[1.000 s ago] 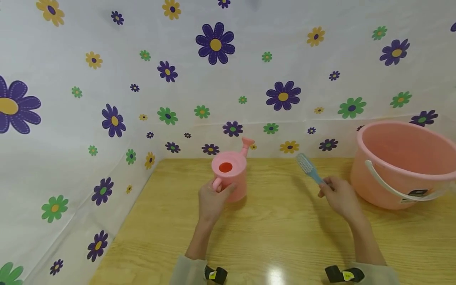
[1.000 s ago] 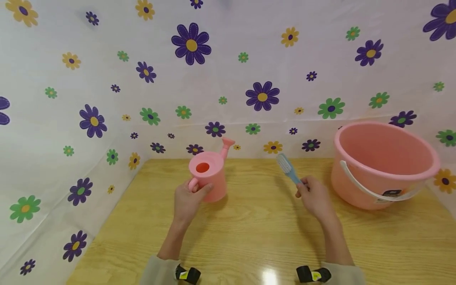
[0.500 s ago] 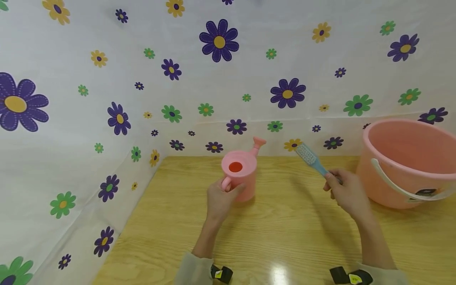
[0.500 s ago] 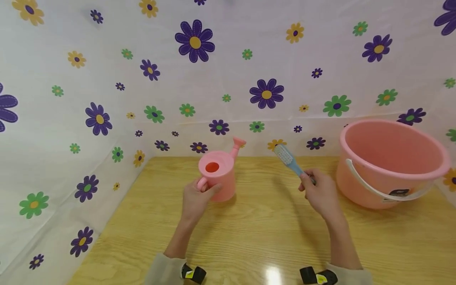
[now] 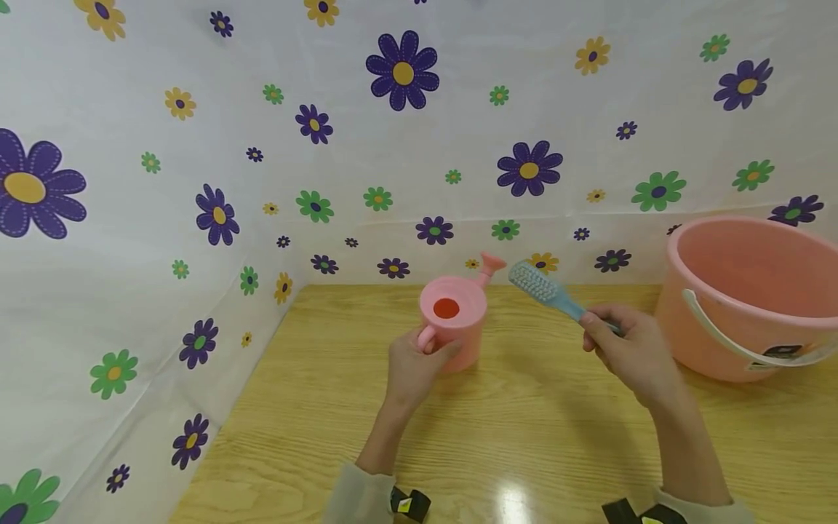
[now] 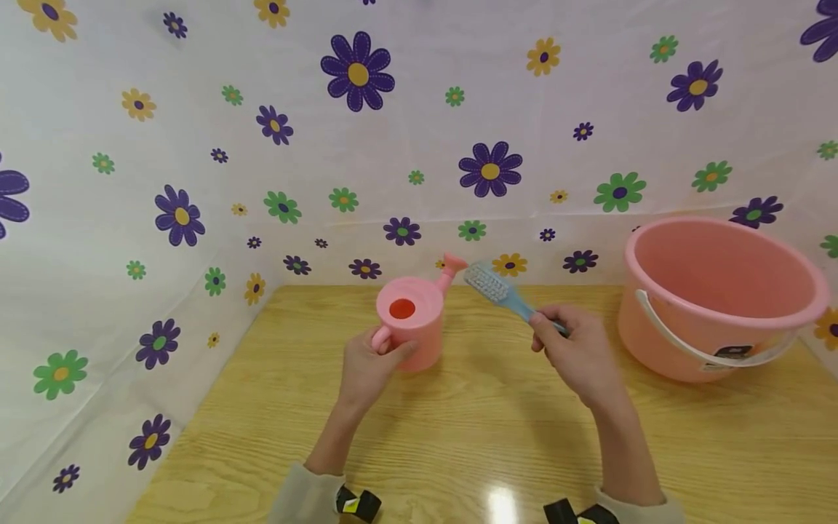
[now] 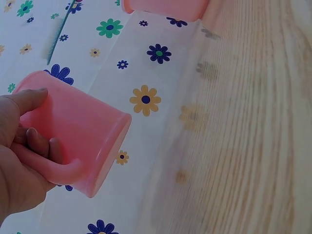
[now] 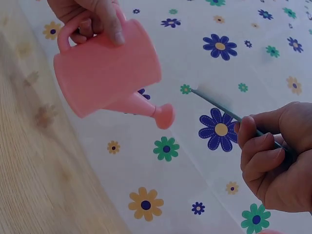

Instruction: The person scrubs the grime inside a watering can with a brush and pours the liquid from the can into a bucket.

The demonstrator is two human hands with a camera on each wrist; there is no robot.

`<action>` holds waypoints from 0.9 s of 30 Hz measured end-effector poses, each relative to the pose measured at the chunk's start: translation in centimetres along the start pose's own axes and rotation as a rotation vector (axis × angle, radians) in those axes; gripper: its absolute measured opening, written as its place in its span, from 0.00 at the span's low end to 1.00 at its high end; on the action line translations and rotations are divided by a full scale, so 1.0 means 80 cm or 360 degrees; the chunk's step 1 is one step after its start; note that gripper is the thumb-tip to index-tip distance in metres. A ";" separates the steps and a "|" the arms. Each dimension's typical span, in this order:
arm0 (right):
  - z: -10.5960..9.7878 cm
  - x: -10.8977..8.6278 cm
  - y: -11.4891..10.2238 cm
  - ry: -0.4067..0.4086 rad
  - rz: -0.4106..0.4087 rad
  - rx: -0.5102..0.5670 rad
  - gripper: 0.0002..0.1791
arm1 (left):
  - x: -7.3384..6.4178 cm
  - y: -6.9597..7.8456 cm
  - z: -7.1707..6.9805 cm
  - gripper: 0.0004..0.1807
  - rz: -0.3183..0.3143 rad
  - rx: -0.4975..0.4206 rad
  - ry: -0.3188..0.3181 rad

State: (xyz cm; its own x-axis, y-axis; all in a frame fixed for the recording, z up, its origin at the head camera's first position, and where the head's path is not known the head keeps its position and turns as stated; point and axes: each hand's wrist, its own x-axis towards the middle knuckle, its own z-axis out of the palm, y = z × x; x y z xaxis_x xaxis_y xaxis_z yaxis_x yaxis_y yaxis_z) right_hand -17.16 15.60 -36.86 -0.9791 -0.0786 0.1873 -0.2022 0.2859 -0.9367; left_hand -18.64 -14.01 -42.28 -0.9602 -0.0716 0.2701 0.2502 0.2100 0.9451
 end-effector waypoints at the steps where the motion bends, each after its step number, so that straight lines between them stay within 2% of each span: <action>1: 0.001 -0.001 -0.001 -0.0015 -0.0018 0.0013 0.16 | 0.000 0.001 0.001 0.15 0.0008 0.0002 -0.0013; 4: 0.004 -0.002 -0.005 -0.0058 -0.0055 0.0042 0.15 | -0.002 0.005 0.002 0.18 0.0027 -0.0011 -0.0058; 10: 0.011 -0.006 -0.013 -0.0156 -0.0109 0.0040 0.14 | -0.006 0.012 0.006 0.10 0.0017 -0.0032 -0.0127; 15: 0.018 -0.009 -0.017 -0.0194 -0.0157 0.0012 0.12 | -0.007 0.014 0.010 0.10 0.0107 0.0020 -0.0162; 18: 0.021 -0.009 -0.018 -0.0202 -0.0148 -0.0023 0.12 | -0.006 0.011 0.011 0.10 0.0189 0.0078 -0.0188; 27: 0.023 -0.010 -0.018 -0.0286 -0.0084 -0.0054 0.11 | -0.008 0.005 0.013 0.15 0.0214 0.0181 -0.0235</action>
State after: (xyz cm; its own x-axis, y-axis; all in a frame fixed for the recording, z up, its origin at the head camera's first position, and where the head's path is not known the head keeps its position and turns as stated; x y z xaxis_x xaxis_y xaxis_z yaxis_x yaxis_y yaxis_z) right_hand -16.03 13.50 -36.19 -0.9484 -0.2629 0.1773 -0.2568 0.3088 -0.9158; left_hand -18.02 -12.87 -42.24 -0.9290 0.1061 0.3546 0.3696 0.3173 0.8733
